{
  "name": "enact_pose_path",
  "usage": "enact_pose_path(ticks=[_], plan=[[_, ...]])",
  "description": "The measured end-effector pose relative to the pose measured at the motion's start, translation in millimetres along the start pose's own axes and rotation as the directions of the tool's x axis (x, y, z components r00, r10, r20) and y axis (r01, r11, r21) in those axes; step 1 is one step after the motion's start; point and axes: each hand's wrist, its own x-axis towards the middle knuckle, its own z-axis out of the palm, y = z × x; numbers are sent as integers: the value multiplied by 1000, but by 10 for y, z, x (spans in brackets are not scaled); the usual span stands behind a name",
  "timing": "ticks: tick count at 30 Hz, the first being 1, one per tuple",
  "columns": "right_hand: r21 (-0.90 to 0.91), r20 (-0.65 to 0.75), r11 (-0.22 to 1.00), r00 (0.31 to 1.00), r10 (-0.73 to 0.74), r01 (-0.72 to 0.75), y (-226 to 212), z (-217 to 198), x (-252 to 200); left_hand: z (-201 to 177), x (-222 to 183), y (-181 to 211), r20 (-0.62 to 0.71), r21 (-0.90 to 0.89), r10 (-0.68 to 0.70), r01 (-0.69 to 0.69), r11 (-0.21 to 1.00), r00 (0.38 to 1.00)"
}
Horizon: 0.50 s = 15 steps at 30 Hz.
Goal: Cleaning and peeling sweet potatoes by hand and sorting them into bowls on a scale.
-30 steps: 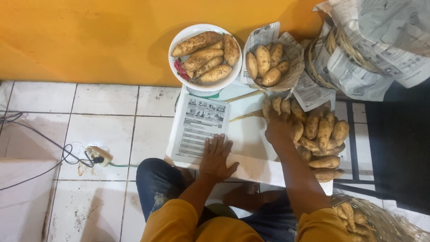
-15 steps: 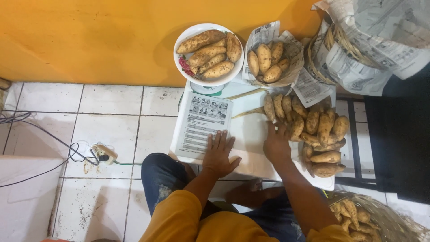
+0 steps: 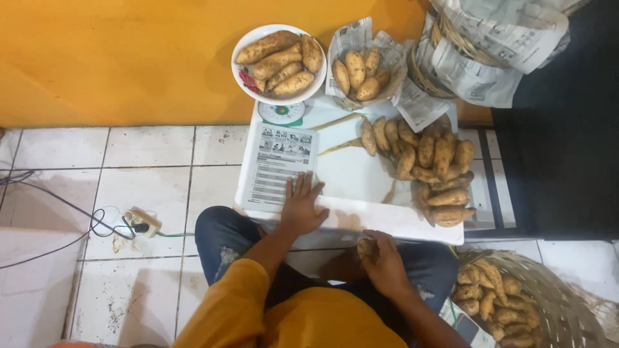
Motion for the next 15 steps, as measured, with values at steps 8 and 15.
enact_pose_path(ticks=[8,15], plan=[[355,-88,916,969,230,-185,-377,-19,2,41,-315,382,-285,-478,-21,-123,870,958],[800,-146,600,959,241,-29,-896,-44,175,149,-610,1042,408,-905,-178,371,-207,895]])
